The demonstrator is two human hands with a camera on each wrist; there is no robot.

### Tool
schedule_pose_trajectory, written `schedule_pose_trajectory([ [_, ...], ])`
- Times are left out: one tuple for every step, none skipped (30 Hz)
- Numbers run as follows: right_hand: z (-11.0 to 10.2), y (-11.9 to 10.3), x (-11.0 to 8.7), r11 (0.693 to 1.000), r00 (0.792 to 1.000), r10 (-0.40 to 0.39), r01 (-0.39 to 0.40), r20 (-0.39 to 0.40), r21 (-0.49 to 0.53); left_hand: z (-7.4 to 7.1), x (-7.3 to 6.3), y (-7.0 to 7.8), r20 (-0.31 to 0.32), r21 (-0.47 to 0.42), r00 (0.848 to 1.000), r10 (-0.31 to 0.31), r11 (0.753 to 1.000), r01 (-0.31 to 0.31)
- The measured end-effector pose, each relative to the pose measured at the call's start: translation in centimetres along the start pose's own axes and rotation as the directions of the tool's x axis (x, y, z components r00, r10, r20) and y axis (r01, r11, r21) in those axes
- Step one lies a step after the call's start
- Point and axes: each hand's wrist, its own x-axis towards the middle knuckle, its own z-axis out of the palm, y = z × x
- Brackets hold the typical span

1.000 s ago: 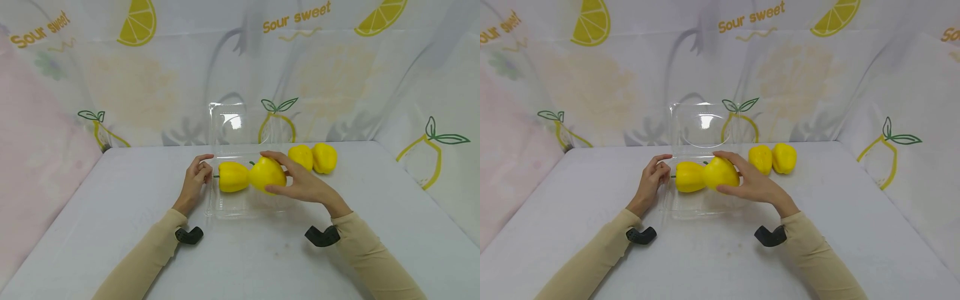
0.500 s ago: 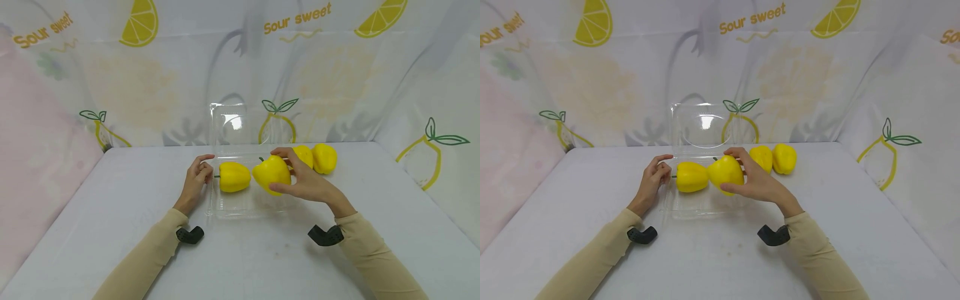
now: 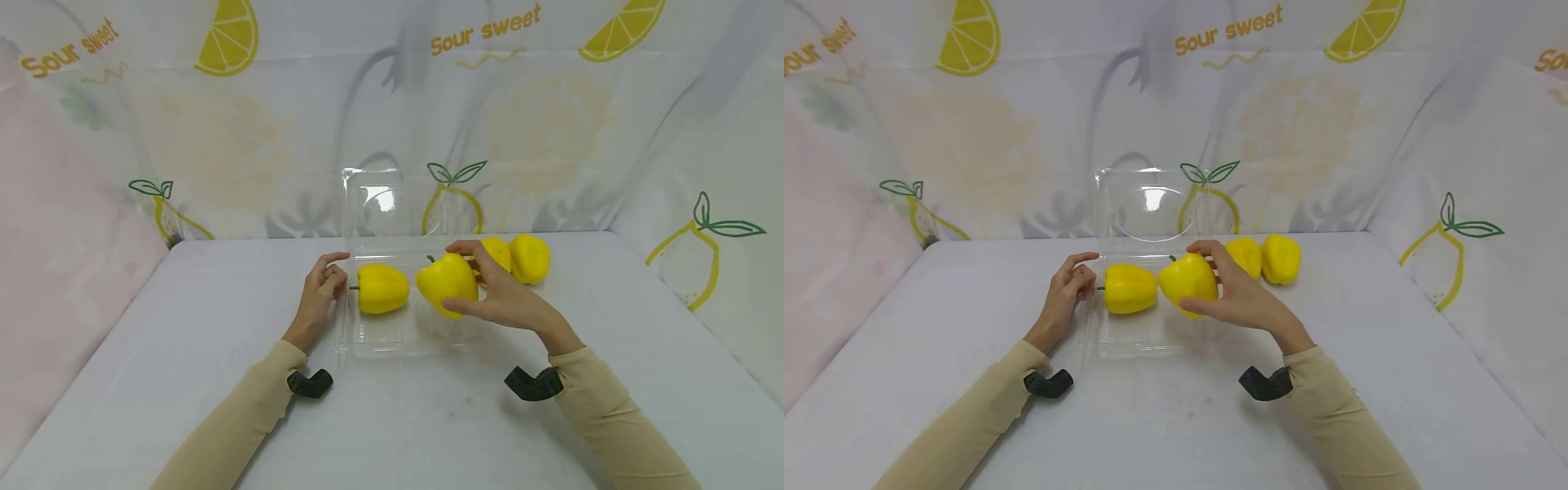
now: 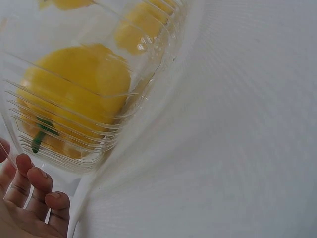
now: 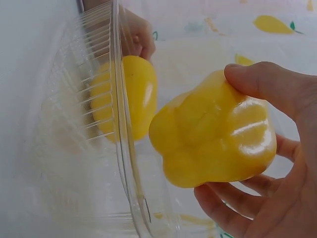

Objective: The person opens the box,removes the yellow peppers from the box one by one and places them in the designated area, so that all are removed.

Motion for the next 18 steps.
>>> schedule_pose_trajectory([
  [-0.03,0.00,0.01,1.000,1.000,-0.001,0.001,-0.001,0.000,-0.01,0.00,-0.02,0.003,-0.001,1.000,0.005,1.000,-0.005],
  [-0.06,0.01,0.01,1.000,1.000,-0.001,0.001,-0.002,0.001,-0.02,0.00,-0.05,0.005,-0.004,1.000,0.010,1.000,-0.010],
  [-0.09,0.03,0.01,1.000,1.000,-0.003,0.003,-0.002,0.000,-0.04,0.00,-0.08,0.007,-0.008,1.000,0.017,1.000,-0.017],
  [-0.12,0.06,0.00,1.000,1.000,-0.007,0.007,-0.002,0.000,-0.05,0.01,-0.11,0.010,-0.012,1.000,0.024,1.000,-0.024],
  [-0.16,0.09,-0.01,1.000,1.000,-0.013,0.013,-0.001,0.004,-0.05,0.01,-0.14,0.012,-0.015,0.999,0.030,0.999,-0.029],
  [-0.19,0.12,0.00,1.000,1.000,-0.019,0.019,0.001,0.008,-0.05,0.01,-0.16,0.013,-0.018,0.999,0.035,0.999,-0.035],
  [-0.22,0.15,0.01,1.000,1.000,-0.025,0.025,0.002,0.012,-0.06,0.00,-0.17,0.014,-0.021,0.999,0.037,0.999,-0.037],
  [-0.24,0.17,0.01,0.999,0.999,-0.031,0.031,0.005,0.015,-0.06,0.00,-0.18,0.014,-0.024,0.999,0.039,0.999,-0.038],
  [-0.27,0.21,0.02,0.999,0.999,-0.038,0.038,0.006,0.019,-0.06,0.00,-0.19,0.013,-0.027,0.999,0.040,0.999,-0.040],
  [-0.29,0.23,0.02,0.999,0.999,-0.043,0.043,0.005,0.022,-0.07,0.01,-0.20,0.013,-0.025,0.999,0.040,0.999,-0.040],
  [-0.31,0.25,0.02,0.999,0.999,-0.048,0.047,0.004,0.025,-0.06,0.00,-0.21,0.012,-0.024,0.999,0.039,0.999,-0.039],
  [-0.32,0.28,0.02,0.998,0.999,-0.050,0.050,0.002,0.028,-0.07,0.00,-0.22,0.012,-0.026,0.999,0.036,0.999,-0.036],
  [-0.34,0.32,0.00,0.998,0.999,-0.052,0.052,-0.001,0.029,-0.08,0.00,-0.24,0.014,-0.025,0.999,0.035,0.999,-0.035],
  [-0.35,0.35,-0.02,0.998,0.999,-0.053,0.053,-0.004,0.030,-0.10,0.01,-0.26,0.014,-0.022,0.999,0.033,0.999,-0.033],
  [-0.37,0.39,-0.05,0.998,0.999,-0.053,0.053,-0.008,0.030,-0.09,0.01,-0.27,0.014,-0.021,0.999,0.031,0.999,-0.031],
  [-0.38,0.42,-0.08,0.998,0.999,-0.052,0.052,-0.011,0.030,-0.09,0.03,-0.29,0.015,-0.020,0.999,0.029,0.999,-0.028],
  [-0.38,0.43,-0.10,0.998,0.999,-0.051,0.052,-0.014,0.031,-0.10,0.02,-0.29,0.016,-0.021,1.000,0.026,0.999,-0.026],
  [-0.39,0.42,-0.12,0.998,0.999,-0.048,0.049,-0.016,0.033,-0.09,0.03,-0.29,0.016,-0.021,1.000,0.025,0.999,-0.025],
])
